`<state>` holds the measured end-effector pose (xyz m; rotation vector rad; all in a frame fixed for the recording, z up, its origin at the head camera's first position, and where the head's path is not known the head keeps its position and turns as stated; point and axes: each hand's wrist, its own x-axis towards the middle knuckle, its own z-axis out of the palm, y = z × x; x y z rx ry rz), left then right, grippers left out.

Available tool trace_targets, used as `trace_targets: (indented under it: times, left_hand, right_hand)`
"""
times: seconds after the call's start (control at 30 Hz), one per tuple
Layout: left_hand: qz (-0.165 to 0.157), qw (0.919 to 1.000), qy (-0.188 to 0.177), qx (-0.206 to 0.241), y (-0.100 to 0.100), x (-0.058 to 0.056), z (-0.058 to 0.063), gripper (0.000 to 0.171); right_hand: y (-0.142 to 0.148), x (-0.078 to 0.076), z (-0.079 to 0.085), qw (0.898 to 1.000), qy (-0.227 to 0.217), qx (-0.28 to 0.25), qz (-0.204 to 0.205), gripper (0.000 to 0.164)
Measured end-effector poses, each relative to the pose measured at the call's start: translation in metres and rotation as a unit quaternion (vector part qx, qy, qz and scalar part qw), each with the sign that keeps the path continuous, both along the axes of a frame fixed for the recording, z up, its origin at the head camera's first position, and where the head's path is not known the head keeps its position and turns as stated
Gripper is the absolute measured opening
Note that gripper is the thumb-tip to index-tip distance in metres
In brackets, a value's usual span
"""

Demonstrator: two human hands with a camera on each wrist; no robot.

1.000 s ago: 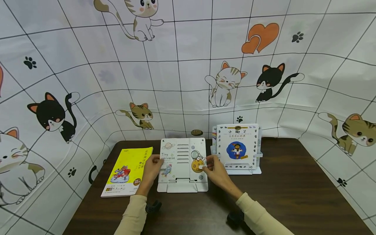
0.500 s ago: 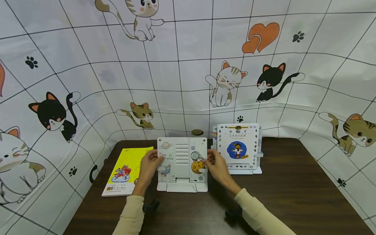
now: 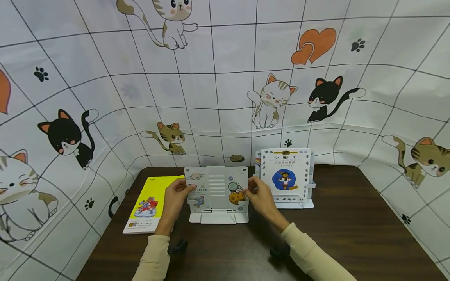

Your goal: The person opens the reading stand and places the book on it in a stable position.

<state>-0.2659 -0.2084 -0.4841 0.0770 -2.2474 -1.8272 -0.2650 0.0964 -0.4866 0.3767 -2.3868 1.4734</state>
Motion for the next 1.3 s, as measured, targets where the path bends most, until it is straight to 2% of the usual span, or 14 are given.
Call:
trace_targets:
  times: [0.23, 0.47, 0.6, 0.73, 0.93, 1.13, 1.2, 1.3]
  left_hand:
    - [0.024, 0.9996, 0.007, -0.011, -0.001, -0.003, -0.002, 0.031]
    - [0.051, 0.9977, 0.038, -0.023, -0.002, -0.019, 0.004, 0.025]
    - [0.052, 0.9972, 0.043, -0.032, -0.007, -0.03, 0.006, 0.024]
    - [0.035, 0.9982, 0.038, -0.032, -0.014, -0.043, 0.005, 0.026]
    - [-0.014, 0.9982, 0.039, -0.043, -0.021, -0.061, 0.005, 0.031]
    - [-0.057, 0.9978, 0.028, -0.018, -0.022, -0.076, 0.007, 0.036]
    - [-0.073, 0.9972, 0.017, -0.005, -0.021, -0.077, 0.013, 0.036]
    - [-0.113, 0.9935, 0.012, 0.01, -0.018, -0.081, 0.016, 0.036]
  right_hand:
    - [-0.001, 0.002, -0.002, 1.0, 0.004, 0.013, -0.005, 0.022]
    - [-0.009, 0.012, 0.001, 0.998, 0.051, 0.039, 0.012, 0.023]
    - [-0.019, 0.021, 0.001, 0.998, 0.046, 0.035, 0.036, 0.024]
    - [-0.031, 0.03, -0.001, 0.996, 0.047, 0.018, 0.07, 0.025]
    - [-0.049, 0.039, -0.005, 0.991, 0.063, 0.007, 0.122, 0.026]
    - [-0.069, 0.046, -0.004, 0.985, 0.054, 0.024, 0.163, 0.024]
    - [-0.075, 0.048, -0.002, 0.983, 0.053, 0.031, 0.173, 0.023]
    - [-0.084, 0.049, -0.002, 0.981, 0.055, 0.04, 0.18, 0.024]
